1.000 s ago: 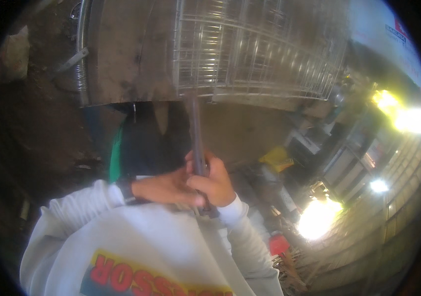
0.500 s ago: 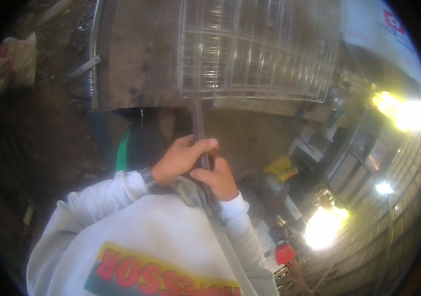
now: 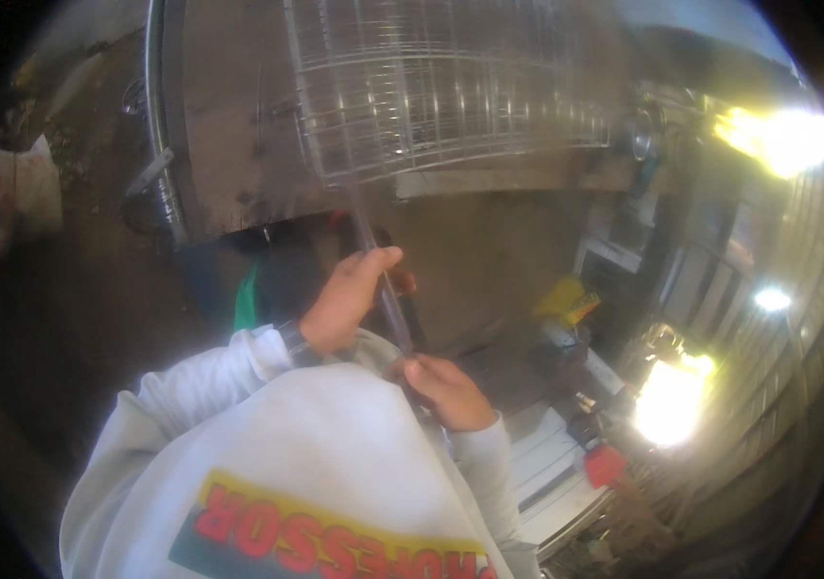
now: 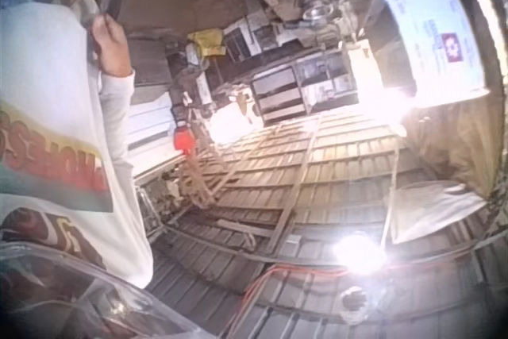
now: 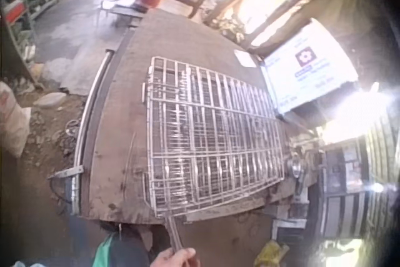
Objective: The person assembles a rectangular metal wire cage on a workbench. They use pliers to bend and secure wire ends, then weld joints with a handheld welding torch, and hammer welds to flatten them. The cage is flipped and repositioned during the process.
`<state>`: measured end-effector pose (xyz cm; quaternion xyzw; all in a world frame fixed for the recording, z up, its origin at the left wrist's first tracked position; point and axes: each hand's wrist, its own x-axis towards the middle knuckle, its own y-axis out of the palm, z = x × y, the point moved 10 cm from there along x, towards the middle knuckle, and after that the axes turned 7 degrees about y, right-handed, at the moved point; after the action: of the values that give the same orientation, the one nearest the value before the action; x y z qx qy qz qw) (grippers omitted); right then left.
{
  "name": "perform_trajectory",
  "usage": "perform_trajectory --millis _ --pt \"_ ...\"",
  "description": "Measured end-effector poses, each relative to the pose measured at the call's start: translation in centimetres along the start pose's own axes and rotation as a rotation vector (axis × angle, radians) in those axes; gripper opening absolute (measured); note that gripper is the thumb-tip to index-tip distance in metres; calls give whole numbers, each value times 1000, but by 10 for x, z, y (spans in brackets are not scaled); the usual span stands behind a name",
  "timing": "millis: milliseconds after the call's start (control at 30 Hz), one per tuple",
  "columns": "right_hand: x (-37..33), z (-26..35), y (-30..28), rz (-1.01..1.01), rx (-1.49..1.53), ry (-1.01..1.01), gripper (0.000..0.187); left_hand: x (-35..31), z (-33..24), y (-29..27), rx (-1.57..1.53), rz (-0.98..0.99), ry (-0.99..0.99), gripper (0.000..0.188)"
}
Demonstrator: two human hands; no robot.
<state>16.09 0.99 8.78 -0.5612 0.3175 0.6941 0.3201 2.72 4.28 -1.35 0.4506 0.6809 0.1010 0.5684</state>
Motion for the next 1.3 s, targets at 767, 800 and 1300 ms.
perform_trajectory --millis 767,800,1300 --pt "-10 27 5 -227 -32 -332 41 6 -29 -8 403 49 101 45" --pt "-3 22 7 -196 23 -405 40 2 -33 -13 413 83 146 53" --pt "-36 66 -1 -468 -86 -598 37 -29 -98 93 1409 633 1364 34"
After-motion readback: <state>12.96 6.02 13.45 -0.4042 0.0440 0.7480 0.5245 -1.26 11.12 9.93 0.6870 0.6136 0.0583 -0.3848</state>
